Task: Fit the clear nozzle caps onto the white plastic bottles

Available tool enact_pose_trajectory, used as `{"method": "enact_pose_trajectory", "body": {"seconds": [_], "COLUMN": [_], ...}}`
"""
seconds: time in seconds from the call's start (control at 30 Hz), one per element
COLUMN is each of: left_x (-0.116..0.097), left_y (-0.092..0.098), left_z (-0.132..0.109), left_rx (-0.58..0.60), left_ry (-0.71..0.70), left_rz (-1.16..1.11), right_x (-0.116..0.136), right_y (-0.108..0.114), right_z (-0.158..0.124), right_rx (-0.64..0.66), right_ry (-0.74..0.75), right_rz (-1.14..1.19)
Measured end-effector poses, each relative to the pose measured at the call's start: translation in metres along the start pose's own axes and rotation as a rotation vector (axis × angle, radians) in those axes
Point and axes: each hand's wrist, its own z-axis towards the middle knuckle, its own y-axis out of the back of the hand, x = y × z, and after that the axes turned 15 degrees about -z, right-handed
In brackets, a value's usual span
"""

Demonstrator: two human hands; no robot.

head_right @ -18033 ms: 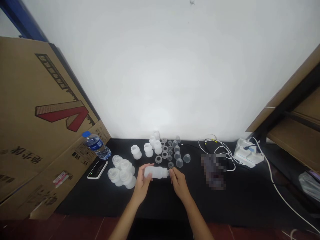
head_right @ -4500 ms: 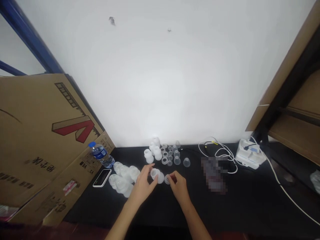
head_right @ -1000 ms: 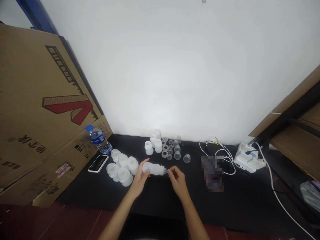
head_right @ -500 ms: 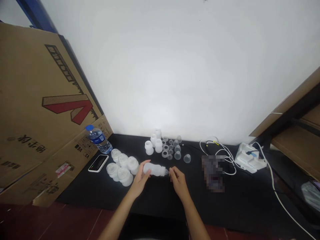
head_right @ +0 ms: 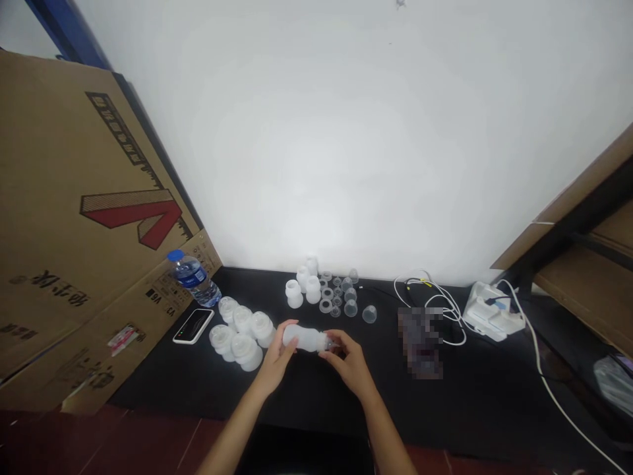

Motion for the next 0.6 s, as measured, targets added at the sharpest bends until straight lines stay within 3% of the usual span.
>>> {"method": "enact_pose_trajectory", "body": {"seconds": [0.23, 0.37, 0.47, 0.6], "left_x": [0.002, 0.004, 0.003, -0.001], "left_y": [0.0, -0.002, -0.002, -0.002], "left_z": [0.001, 0.001, 0.0, -0.001], "left_rx": [0.006, -0.02, 0.023, 0.08], "left_ry": [-0.04, -0.074, -0.073, -0.074], "left_rz": [-0.016, -0.04, -0.023, 0.064], "right_x": [0.002, -0.005, -0.009, -0.007], "right_y": [-0.001, -0.003, -0.002, 0.001], "right_z": [-0.003, 0.0, 0.002, 0.002], "right_rx": [0.026, -0.07, -0.119, -0.091], "right_ry": [0.008, -0.009, -0.01, 0.012], "right_rz": [-0.085, -0.017, 0.049, 0.106]}}
